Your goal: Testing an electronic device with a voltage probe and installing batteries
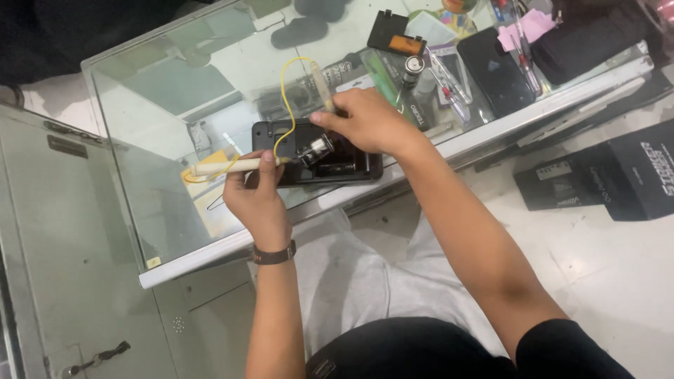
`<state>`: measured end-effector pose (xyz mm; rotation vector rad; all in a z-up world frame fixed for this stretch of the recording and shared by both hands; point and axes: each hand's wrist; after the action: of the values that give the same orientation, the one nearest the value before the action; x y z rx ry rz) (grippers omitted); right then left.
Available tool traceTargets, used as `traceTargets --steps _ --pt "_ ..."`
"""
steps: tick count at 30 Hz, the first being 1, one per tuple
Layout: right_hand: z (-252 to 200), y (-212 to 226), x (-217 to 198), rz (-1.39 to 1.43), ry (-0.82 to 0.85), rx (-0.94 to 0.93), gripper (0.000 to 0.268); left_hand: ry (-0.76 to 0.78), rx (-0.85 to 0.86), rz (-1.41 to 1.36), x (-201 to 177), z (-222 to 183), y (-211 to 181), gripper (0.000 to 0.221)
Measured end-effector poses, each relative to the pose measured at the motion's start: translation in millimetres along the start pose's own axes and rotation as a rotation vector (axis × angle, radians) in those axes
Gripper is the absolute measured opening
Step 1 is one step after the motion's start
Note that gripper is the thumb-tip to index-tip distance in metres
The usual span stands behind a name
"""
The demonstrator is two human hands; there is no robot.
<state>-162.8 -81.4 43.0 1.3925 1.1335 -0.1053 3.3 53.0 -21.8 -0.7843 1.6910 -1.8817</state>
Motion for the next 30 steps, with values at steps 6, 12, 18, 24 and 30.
traceTargets --steps 6,12,18,24,30 --pt "-5.3 2.7 -3.9 -0.055 0.060 -0.115 0.037 0.008 0.027 -0.007 -0.7 4.3 -3.3 0.019" --pt "-9.7 7.3 -12.1 -0.004 0.019 -0.188 0.034 0.025 0.047 0.020 9.2 4.0 -4.3 0.021" --pt "-52.6 -14.2 7.7 0.408 -0.253 -0.158 0.019 0.037 0.061 0.047 10.3 -5.0 -7.3 0.019" --pt "-79.9 -57.0 52.9 0.711 -0.351 -0.086 0.029 0.053 0.098 0.086 13.9 -13.8 -10.4 0.019" --pt "-87.1 -39.4 52.2 0.571 -0.508 -0.198 0.019 0.196 0.323 0.236 3.4 -22.4 -26.9 0.027"
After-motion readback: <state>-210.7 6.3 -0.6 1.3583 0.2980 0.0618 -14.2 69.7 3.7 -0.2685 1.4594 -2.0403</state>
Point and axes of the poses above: each hand's wrist, its own z-axis towards the middle knuckle, its own x-axis out of the palm, y = z × x, and after that the axes turned 6 degrees about y, right-handed
